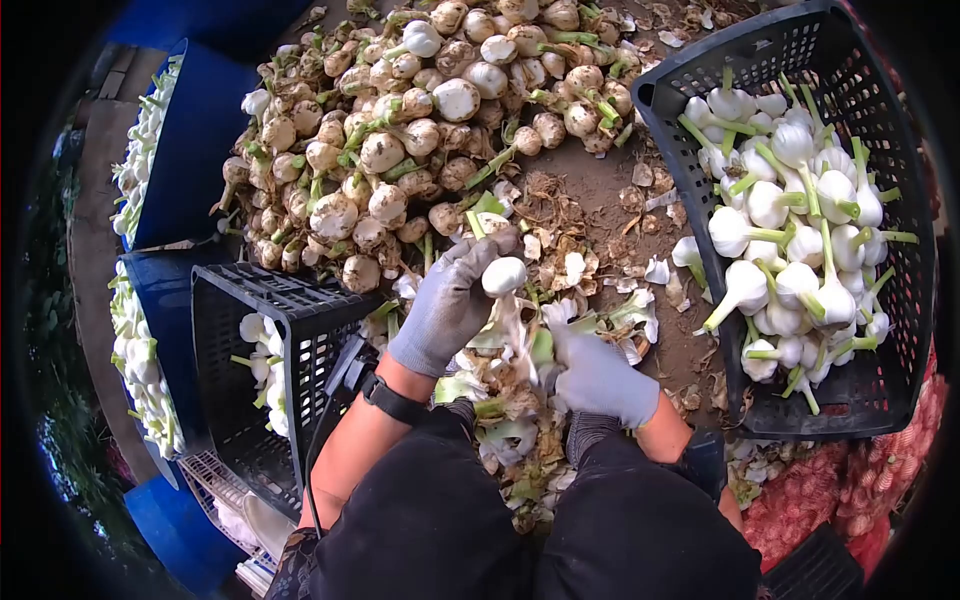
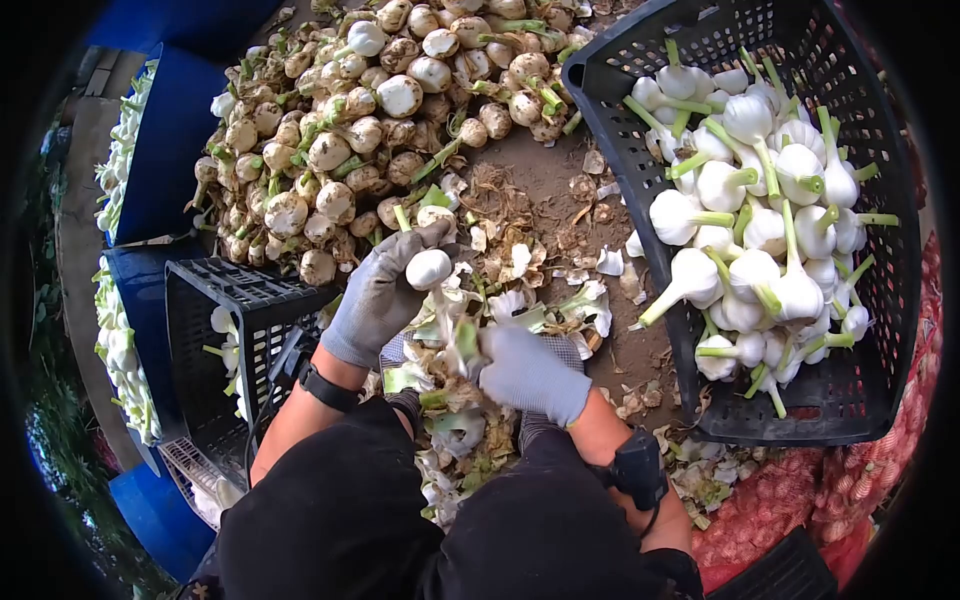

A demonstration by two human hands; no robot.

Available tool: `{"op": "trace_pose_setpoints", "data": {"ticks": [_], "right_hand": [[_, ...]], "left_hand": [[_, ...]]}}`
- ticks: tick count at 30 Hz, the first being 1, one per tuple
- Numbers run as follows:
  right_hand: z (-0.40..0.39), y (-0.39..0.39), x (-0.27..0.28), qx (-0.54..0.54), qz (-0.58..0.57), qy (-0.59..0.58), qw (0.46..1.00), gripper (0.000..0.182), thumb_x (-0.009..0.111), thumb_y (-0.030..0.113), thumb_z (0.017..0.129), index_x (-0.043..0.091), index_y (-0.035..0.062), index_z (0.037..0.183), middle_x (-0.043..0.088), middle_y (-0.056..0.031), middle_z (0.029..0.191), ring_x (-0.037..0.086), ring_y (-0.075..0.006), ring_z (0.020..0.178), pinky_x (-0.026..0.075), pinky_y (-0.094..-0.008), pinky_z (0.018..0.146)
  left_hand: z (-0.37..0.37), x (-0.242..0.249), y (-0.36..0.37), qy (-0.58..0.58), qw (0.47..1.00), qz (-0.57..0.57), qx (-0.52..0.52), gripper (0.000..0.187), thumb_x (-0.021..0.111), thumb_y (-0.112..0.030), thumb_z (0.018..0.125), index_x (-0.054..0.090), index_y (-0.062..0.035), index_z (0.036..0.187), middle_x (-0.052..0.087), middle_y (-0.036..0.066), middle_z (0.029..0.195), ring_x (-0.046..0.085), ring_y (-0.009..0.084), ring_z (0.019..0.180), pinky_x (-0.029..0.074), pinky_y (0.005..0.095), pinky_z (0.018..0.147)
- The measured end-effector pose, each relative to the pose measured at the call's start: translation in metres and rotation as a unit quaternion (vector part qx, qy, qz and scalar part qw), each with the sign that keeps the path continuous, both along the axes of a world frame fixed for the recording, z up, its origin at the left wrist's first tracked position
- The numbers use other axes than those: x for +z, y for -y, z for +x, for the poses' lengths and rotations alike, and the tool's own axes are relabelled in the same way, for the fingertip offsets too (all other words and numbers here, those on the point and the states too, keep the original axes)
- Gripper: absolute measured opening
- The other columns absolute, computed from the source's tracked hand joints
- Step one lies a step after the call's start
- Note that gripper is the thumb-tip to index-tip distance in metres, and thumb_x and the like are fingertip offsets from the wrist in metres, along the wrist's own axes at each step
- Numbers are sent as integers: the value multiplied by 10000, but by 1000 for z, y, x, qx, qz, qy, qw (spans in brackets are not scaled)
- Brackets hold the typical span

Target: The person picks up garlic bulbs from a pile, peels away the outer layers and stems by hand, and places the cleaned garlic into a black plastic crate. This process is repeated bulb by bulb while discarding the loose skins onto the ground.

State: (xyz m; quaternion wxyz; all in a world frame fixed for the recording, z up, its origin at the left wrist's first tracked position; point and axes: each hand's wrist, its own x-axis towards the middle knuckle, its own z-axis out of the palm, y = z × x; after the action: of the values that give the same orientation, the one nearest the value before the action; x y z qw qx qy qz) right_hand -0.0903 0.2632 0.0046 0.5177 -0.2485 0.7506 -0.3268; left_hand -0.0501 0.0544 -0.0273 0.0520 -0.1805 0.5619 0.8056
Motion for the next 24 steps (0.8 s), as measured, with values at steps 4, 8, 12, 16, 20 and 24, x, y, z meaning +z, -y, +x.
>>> {"op": "trace_pose_setpoints", "data": {"ticks": [4, 8, 12, 16, 20, 24], "right_hand": [[1, 1, 19, 120, -146, 154, 970, 295, 587, 242, 872, 643, 12, 1048, 662, -232, 841, 659, -380, 797, 508, -431, 752], [-6, 9, -22, 85, -8, -96, 992, 273, 592, 225, 863, 654, 55, 1067, 671, -201, 821, 655, -369, 790, 520, -446, 706], [-10, 29, -10, 116, -109, -124, 979, 201, 573, 198, 868, 667, 85, 1004, 674, -160, 876, 659, -346, 821, 524, -427, 694], [-46, 75, -21, 72, -26, -244, 967, 359, 612, 82, 777, 698, 176, 1113, 667, -108, 887, 666, -289, 862, 518, -399, 761], [-46, 130, -82, 144, 26, -523, 840, 194, 636, 119, 782, 719, 199, 939, 645, -72, 899, 634, -295, 828, 496, -396, 745], [-56, 119, -100, 31, -2, -532, 846, 128, 653, 142, 771, 708, 168, 883, 656, -56, 944, 611, -277, 865, 465, -412, 697]], "left_hand": [[-5, -1, 4, 86, 970, 189, 129, 320, 517, -248, 1017, 560, -3, 1218, 608, 68, 1197, 595, 141, 1071, 513, 309, 928], [-48, 48, -8, -58, 984, -144, -84, 451, 552, -257, 997, 473, 27, 1338, 585, 121, 1266, 639, 204, 1060, 548, 329, 899], [-93, 141, -12, -172, 985, 11, -1, 500, 539, -259, 995, 430, 36, 1384, 570, 162, 1291, 638, 266, 1082, 536, 367, 918], [-64, 96, 47, -88, 987, -18, 132, 406, 499, -225, 1015, 483, 8, 1347, 591, 144, 1248, 645, 229, 1030, 528, 349, 895], [-13, 22, 37, 67, 985, -67, 144, 359, 559, -224, 986, 555, 5, 1263, 637, 68, 1086, 634, 140, 884, 528, 281, 795], [19, -38, 35, 133, 966, -201, 95, 418, 635, -131, 911, 537, -4, 1297, 636, 65, 1105, 605, 124, 909, 507, 265, 813]]}}
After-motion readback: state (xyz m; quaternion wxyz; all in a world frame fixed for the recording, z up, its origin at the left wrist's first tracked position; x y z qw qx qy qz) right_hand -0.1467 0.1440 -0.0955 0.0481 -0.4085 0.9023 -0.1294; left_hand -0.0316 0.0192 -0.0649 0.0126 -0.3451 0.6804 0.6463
